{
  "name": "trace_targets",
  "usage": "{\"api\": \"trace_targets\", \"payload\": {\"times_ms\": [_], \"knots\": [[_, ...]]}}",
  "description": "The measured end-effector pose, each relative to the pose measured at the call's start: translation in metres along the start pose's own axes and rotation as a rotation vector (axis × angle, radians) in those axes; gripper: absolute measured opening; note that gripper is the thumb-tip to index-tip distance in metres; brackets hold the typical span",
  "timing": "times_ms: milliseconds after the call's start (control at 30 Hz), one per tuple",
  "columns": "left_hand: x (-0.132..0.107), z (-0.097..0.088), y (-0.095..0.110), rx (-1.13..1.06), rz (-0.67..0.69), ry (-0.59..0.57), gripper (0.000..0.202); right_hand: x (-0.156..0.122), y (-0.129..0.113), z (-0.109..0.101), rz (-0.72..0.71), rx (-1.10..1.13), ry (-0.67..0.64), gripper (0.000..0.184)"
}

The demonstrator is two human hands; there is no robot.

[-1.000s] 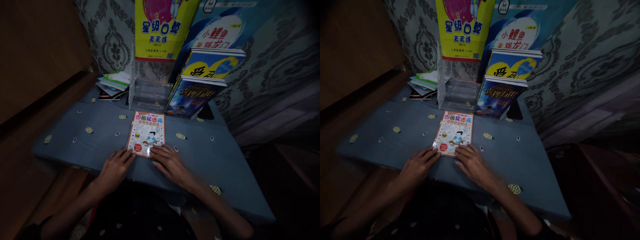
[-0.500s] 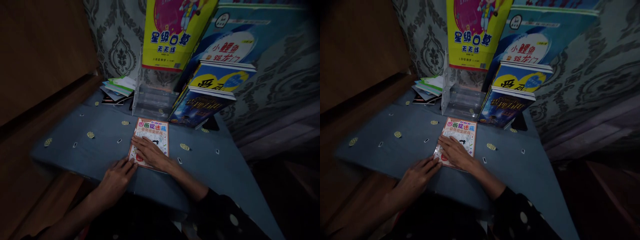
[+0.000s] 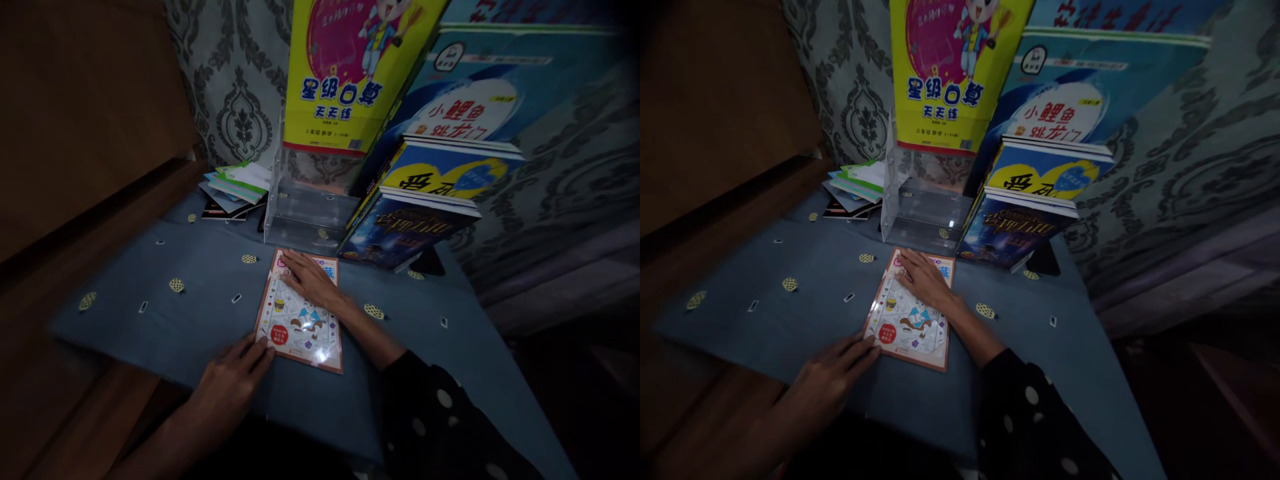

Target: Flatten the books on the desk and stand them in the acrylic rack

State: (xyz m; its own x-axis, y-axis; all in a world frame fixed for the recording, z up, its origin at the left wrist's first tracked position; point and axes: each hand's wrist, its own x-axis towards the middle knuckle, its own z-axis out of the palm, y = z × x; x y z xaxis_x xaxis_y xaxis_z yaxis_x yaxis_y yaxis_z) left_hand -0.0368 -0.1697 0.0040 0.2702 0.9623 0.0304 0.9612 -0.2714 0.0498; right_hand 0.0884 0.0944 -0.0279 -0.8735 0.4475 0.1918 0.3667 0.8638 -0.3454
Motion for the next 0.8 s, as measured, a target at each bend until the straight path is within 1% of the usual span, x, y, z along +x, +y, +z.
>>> {"api": "trace_targets", "payload": {"times_ms": [100,267,400,500,600,700,800], "knots": [[0.0,0.002,0.001,0.008,-0.015,-0.025,0.064,-0.009,0.012,-0.003,0.086,-0.023,0.024,0.053],[0.0,0.003,0.001,-0.019,-0.049,-0.04,0.07,-0.043,0.025,-0.005,0.205,-0.054,0.113,0.052],[0.008,-0.008,-0.002,-0.021,-0.044,-0.072,0.06,-0.069,0.026,-0.004,0.256,-0.05,0.174,0.054],[0.022,-0.014,-0.008,0.006,-0.063,-0.069,0.048,-0.079,0.023,-0.002,0.28,-0.042,0.197,0.054],[0.043,-0.011,-0.02,0.025,-0.051,0.008,0.035,-0.084,0.021,0.0,0.299,-0.037,0.208,0.053],[0.068,-0.001,-0.039,0.021,-0.023,0.079,0.034,-0.086,0.02,0.0,0.299,-0.021,0.208,0.052],[0.097,0.008,-0.058,0.035,-0.015,0.081,0.038,-0.087,0.019,-0.002,0.303,-0.007,0.196,0.052]]}}
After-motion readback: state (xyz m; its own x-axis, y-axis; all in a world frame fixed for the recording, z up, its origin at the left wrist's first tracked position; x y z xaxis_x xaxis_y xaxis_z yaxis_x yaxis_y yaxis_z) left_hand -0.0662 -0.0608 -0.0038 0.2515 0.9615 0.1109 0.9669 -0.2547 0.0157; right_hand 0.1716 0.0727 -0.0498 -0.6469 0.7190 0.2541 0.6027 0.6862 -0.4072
